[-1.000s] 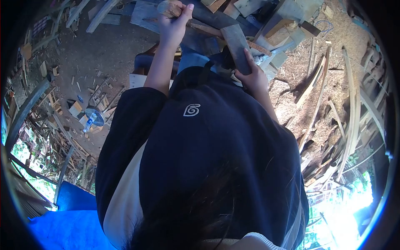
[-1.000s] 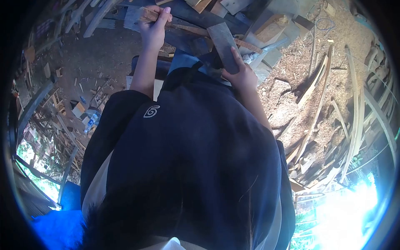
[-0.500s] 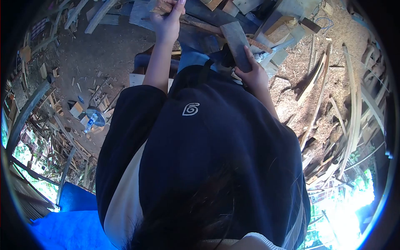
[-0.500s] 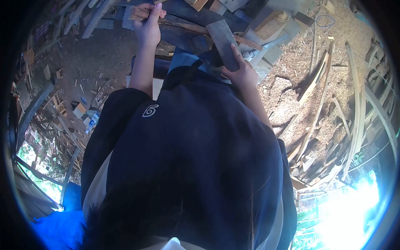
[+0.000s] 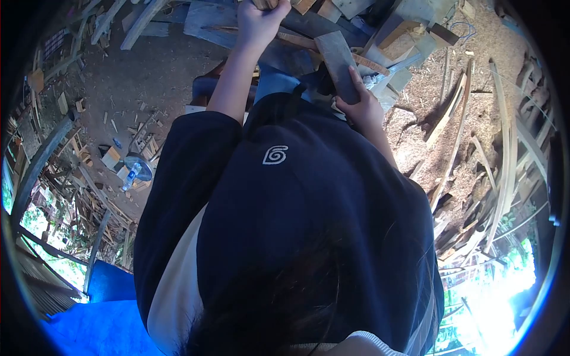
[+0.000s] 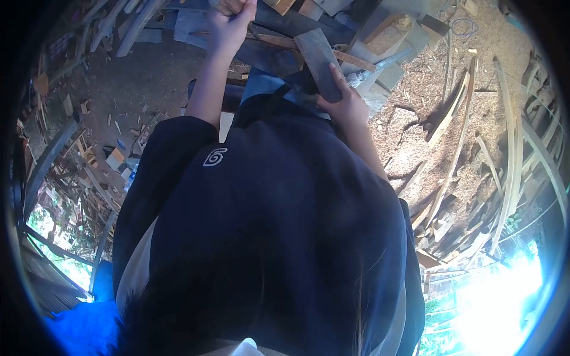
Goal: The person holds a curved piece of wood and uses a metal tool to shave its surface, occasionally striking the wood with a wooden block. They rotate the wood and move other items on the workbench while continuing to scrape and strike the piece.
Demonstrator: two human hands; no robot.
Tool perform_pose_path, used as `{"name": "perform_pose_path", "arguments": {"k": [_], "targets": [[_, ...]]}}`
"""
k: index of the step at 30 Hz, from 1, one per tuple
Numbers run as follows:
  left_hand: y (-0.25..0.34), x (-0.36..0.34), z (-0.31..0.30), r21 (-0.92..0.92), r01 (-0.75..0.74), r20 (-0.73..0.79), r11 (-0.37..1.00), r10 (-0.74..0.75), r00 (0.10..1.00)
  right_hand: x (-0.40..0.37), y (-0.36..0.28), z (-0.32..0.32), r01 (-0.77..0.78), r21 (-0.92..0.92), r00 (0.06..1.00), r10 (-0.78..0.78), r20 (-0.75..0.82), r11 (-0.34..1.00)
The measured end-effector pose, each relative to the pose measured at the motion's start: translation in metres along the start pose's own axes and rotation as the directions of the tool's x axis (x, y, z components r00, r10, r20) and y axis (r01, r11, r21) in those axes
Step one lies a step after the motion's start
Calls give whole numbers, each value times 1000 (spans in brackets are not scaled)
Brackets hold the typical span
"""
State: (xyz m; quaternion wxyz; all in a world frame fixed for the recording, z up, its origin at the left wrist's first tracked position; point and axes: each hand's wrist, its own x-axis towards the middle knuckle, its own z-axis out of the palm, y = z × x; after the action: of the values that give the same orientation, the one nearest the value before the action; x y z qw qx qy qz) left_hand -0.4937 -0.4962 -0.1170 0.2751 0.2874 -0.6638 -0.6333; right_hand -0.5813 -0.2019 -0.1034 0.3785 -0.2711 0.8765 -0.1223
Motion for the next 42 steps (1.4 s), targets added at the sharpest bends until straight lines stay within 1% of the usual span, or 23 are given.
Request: {"name": "perform_pose_path", "arguments": {"k": [1,3,4,6,8,10,11,12,13,16,18,21,28,31,33,34,35,36,37,38,40,41,42], "targets": [[0,2,1,2,-2,3,1000,2,1000,0,0,0,0,3,1000,0,-2,1000],[-1,7,7,189,-215,3,958,218,976,0,2,2,-13,-9,1000,13,14,1000],[-1,5,14,190,-215,5,958,218,976,-1,3,4,-14,-6,1000,14,14,1000],[-4,-5,30,410,3,-216,912,94,972,-1,4,6,27,-9,999,-27,29,1000],[-37,-23,23,324,-68,-242,943,152,958,-3,1,7,22,-16,999,-22,28,1000],[-37,-40,17,529,-198,-232,825,366,901,0,-2,7,4,-22,1000,-3,17,1000],[-46,-45,16,521,-202,-228,829,363,904,-1,-3,7,18,-12,1000,-18,4,1000],[-53,-53,14,265,-107,-344,958,197,918,-4,-1,8,32,-4,999,-32,-2,999],[-59,-61,12,-16,-10,-413,1000,2,911,-7,0,6,25,-7,1000,-25,6,1000],[-50,-59,2,-122,-19,-467,992,-40,883,-2,-7,-1,-5,19,998,4,70,1000],[-35,-50,-4,-84,-41,-470,996,-3,883,-2,-9,-4,-21,24,995,18,95,1000],[-24,-39,-9,-199,-132,-501,971,15,866,-1,-13,-10,-39,38,992,35,118,999],[-12,-29,-12,-243,-169,-516,955,20,856,3,-16,-28,-54,77,996,49,71,996],[-13,-23,-15,-258,-257,-528,932,87,845,3,-20,-44,-148,52,987,144,66,988],[-11,-23,-19,-134,-127,-487,983,46,872,4,-17,-49,-156,47,986,154,59,987],[-16,-24,-24,-138,-130,-486,982,47,872,4,-17,-52,-165,43,985,163,55,985],[-14,-24,-28,81,30,-407,996,6,913,3,-18,-53,-166,43,985,164,52,985],[-12,-23,-30,307,167,-336,937,-58,940,3,-20,-54,-173,43,984,171,47,984],[-8,-27,-35,444,354,-194,823,-298,935,2,-22,-55,-179,44,983,178,45,983],[-12,-29,-35,443,353,-193,824,-297,935,2,-18,-54,-180,44,983,178,43,983],[-28,-43,-35,829,-25,176,559,-218,960,2,-8,-47,-129,62,991,127,34,990],[-30,-50,-32,870,10,187,494,-347,919,1,-7,-45,-128,63,992,126,32,990],[-34,-52,-33,870,7,188,493,-345,920,0,-7,-44,-129,107,992,127,25,986]]}}
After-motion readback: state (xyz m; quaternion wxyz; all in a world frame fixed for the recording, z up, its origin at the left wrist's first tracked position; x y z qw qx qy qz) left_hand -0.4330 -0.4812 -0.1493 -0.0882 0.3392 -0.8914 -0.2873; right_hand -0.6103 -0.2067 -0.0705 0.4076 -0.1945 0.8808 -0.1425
